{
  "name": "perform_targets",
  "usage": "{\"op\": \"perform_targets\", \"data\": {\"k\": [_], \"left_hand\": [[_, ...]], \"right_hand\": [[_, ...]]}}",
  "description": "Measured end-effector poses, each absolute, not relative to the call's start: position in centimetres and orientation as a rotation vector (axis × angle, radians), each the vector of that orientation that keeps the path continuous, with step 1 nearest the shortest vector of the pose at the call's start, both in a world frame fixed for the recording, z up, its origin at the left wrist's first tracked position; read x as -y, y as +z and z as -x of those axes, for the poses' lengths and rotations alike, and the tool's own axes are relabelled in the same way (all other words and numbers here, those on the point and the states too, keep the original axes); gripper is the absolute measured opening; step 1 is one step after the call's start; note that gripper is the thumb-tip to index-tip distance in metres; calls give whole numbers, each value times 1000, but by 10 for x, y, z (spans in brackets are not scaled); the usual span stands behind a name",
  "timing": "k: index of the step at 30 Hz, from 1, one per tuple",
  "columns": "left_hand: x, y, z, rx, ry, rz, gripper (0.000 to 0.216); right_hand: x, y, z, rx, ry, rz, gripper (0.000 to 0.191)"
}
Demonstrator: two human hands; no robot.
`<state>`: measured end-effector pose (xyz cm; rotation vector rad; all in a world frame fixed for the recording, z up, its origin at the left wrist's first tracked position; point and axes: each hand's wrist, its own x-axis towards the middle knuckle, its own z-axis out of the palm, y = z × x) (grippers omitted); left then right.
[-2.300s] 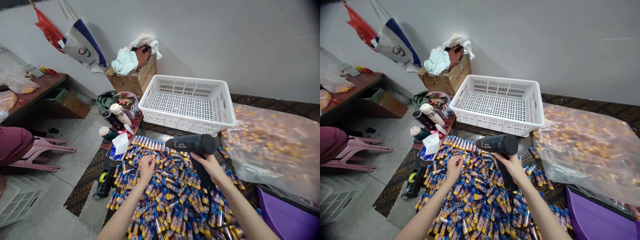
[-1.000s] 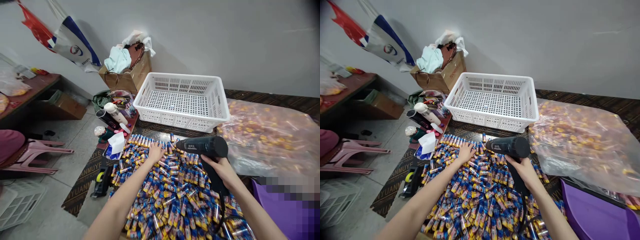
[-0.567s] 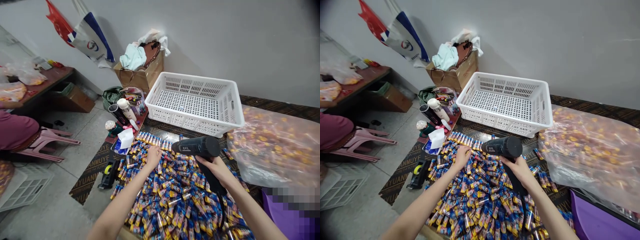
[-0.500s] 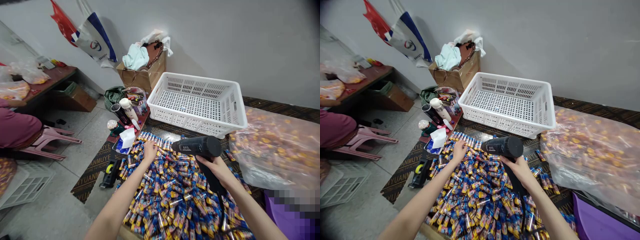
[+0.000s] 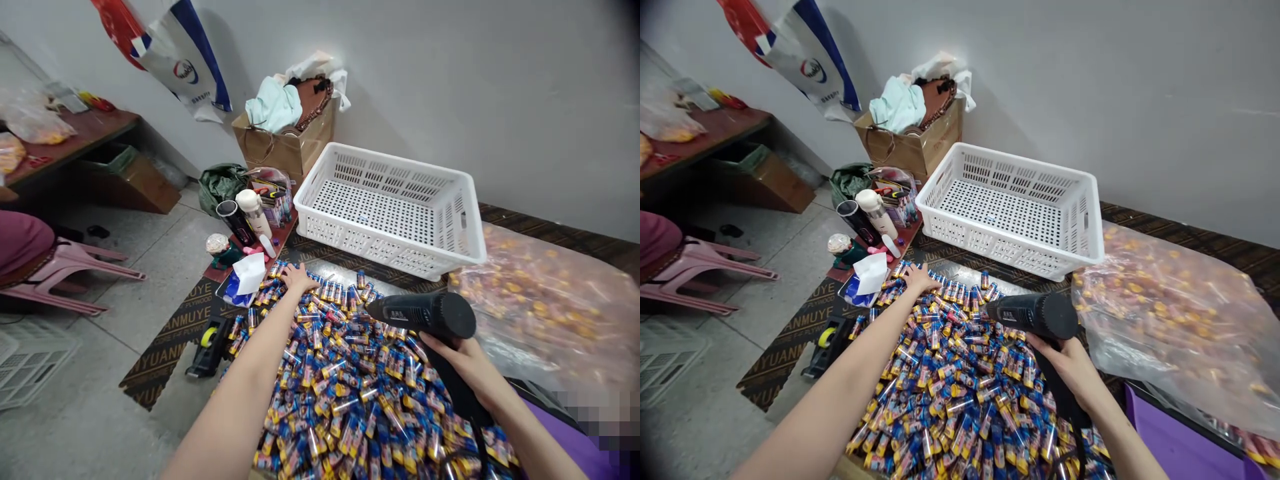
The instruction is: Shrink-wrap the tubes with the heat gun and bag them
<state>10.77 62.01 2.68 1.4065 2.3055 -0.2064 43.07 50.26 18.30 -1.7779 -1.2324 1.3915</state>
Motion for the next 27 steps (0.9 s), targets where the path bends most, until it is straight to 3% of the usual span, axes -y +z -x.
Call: {"op": "perform_targets", "data": {"k": [8,13,20,27], "left_hand": [[-613,34,-117,-2258,-259,-1416,79],[-572,34,-131,-2156,-80,-1650,56],[-508,52,-139,-1783,167,-1920,73],[-463,72,-130,-1600,591,-1823,48]], "right_hand": [[-514,191,-402,1160,1461,1721,38],[-529,184,-393,1128,1453,1671,43],[-552,180,-371,1274,1521,1567,37],[-558,185,-328,1487,1589,1438,39]]}}
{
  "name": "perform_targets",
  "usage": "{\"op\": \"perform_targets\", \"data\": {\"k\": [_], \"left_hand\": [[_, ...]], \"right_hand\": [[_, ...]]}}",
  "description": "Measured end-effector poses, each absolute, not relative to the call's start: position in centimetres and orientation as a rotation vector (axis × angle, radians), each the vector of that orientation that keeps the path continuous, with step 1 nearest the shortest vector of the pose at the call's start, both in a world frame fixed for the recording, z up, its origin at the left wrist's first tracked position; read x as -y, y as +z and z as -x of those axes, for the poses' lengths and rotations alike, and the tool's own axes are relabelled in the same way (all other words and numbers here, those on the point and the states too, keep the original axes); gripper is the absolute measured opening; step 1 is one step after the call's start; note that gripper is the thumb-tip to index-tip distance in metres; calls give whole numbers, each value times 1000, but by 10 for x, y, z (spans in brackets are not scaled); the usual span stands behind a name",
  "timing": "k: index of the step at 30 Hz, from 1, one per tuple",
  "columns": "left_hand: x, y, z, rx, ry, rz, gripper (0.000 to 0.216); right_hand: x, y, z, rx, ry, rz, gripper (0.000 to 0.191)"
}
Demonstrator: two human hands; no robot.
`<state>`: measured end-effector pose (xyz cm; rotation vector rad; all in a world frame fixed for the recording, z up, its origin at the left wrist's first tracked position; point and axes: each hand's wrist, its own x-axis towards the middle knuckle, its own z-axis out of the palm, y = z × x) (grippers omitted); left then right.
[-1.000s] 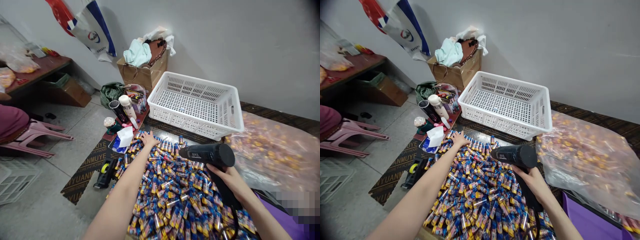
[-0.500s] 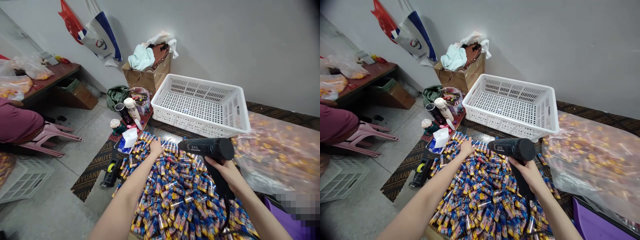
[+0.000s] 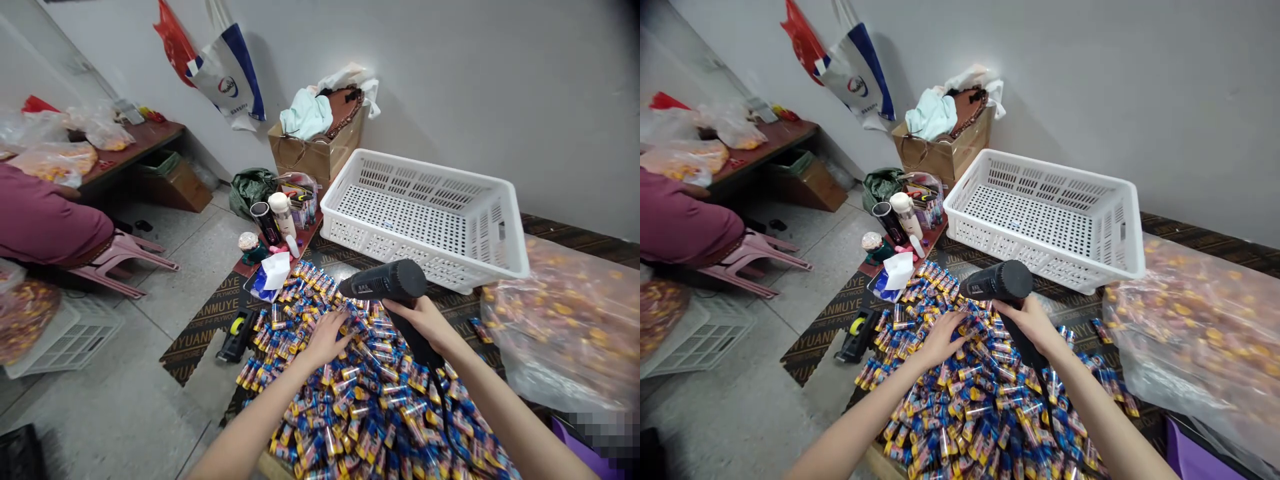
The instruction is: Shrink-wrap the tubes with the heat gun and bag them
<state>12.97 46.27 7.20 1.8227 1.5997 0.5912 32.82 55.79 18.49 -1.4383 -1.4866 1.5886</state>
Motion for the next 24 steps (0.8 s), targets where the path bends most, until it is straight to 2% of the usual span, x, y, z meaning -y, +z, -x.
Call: {"op": "perform_targets", "data": {"k": [8,16,20,24], "left_hand": [[-404,67,-94,-1943,938,-1348,26],[-356,51,-64,-2103,939,-1191,22],[-380,49,-52,-2125,945,-1244,20],[-462,51,-31,-2204,835,-1391,28]], "right_hand": [[-567,178,-293,1534,1544,1405,42],[-577,157,-256,1514,1493,1323,36],[-578,149,-248,1583,1506,1246,35],[-567,160,-270,1689,1401,1308,37]]}}
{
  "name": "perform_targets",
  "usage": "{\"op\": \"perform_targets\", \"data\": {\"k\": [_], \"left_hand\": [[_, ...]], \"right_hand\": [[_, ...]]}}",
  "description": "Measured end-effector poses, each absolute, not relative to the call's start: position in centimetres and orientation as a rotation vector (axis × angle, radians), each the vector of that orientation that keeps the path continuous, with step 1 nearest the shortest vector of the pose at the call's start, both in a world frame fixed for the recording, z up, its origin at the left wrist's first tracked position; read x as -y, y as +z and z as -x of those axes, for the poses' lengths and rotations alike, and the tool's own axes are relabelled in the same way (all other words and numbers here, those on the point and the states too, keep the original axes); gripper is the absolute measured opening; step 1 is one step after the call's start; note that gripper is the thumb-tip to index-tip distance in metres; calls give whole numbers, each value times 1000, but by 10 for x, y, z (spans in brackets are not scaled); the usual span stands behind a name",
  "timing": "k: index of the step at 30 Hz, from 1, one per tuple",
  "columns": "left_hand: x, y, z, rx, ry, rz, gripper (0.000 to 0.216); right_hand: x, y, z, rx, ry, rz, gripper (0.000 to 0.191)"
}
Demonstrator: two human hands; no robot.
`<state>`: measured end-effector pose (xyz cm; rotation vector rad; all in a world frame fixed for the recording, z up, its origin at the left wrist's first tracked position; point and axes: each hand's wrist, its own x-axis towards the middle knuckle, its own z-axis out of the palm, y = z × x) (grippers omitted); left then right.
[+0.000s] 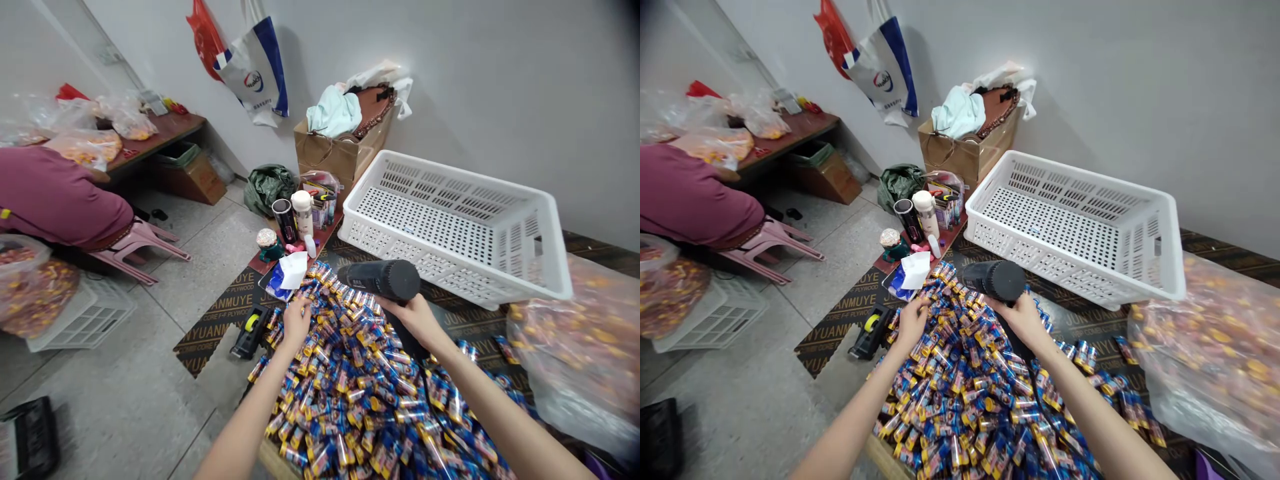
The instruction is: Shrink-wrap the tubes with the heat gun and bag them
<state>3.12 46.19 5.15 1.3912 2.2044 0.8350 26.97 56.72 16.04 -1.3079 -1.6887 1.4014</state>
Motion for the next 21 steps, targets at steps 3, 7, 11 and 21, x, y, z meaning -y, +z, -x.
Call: {"op": "perform_targets", "data": {"k": [3,7,11,21], "left_hand": [[-537,49,-21,-2270,381,-1586,33],[-600,34,-24,-2251,236,-1603,30],[-615,21,-34,-2358,137,-1569,40],[-598,31,-58,-2253,23,-1628,29]], "right_hand": [[-549,182,-305,1657,1304,1472,42],[-516,216,-351,1634,1326,1672,49],[-489,230,-380,1664,1328,1794,50],[-483,218,-402,1504,1219,1885,53]]}}
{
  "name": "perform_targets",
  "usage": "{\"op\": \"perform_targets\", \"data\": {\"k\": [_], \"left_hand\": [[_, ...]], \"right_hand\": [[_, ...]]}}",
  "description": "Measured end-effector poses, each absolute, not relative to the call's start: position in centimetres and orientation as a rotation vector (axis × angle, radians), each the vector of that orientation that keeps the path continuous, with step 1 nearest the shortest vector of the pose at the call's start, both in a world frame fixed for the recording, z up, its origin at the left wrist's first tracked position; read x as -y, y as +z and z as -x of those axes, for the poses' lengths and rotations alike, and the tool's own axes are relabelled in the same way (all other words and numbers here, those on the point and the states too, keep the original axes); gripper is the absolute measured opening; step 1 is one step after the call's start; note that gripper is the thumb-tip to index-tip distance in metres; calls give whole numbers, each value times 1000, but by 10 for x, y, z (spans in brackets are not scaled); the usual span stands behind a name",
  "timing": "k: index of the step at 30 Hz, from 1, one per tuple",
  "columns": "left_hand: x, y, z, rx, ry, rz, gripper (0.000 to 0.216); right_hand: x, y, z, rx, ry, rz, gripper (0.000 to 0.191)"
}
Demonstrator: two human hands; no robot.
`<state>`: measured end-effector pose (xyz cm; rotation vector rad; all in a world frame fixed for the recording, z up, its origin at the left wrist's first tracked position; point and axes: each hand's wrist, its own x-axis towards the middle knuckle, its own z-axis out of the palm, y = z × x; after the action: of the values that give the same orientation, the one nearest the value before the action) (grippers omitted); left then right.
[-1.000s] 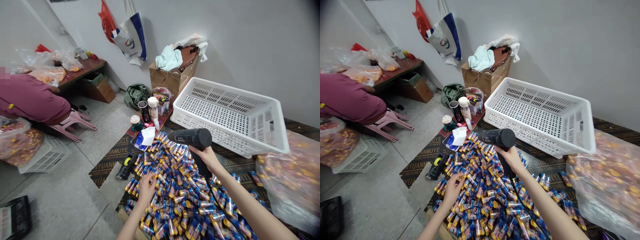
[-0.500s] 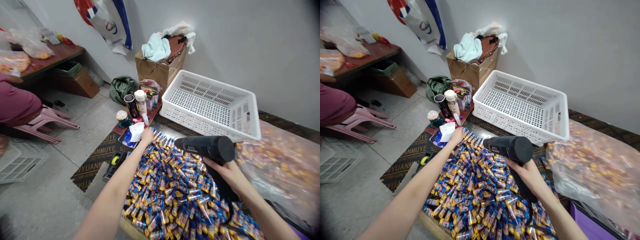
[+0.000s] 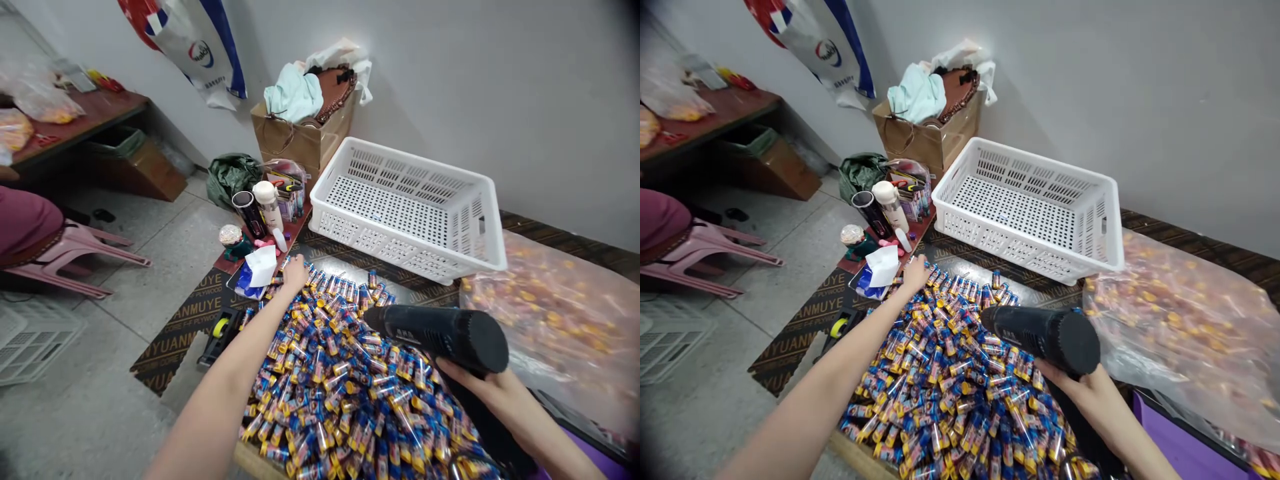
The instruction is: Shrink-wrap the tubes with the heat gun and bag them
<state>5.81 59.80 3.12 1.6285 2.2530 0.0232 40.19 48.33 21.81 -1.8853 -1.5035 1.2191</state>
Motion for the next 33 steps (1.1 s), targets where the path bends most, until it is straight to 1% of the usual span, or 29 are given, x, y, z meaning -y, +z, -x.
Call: {"op": "perform_targets", "data": {"k": [3,5,8,11,13,15,19,24,28,31,33], "left_hand": [[-566,40,-94,-1977,41,-1810,28],[-540,43,-118,-1866,41,-1886,38],[-508,47,-143,-1822,102,-1894,52],[-487,53,-148,-1834,195,-1839,51],[-475,59,-144,-1865,307,-1795,51],[-460,63,-136,-1903,447,-1741,47],[-417,62,-113,-2006,703,-1548,28],[-365,49,-86,-2138,828,-1378,21],[-346,41,-75,-2160,857,-1377,20],[-351,42,-70,-2164,885,-1361,20],[-368,45,-65,-2182,896,-1333,20]], "right_hand": [[-496,215,-391,1380,1254,1857,48],[-509,212,-376,1361,1256,1800,51],[-533,205,-346,1443,1328,1651,49],[-555,192,-312,1573,1426,1473,41],[-566,180,-293,1648,1460,1391,39],[-574,165,-278,1681,1475,1332,38],[-584,134,-255,1617,1468,1264,37],[-589,110,-235,1554,1462,1210,39],[-585,120,-233,1611,1494,1238,40],[-575,145,-244,1743,1458,1220,39],[-565,166,-258,1821,1479,1237,39]]}}
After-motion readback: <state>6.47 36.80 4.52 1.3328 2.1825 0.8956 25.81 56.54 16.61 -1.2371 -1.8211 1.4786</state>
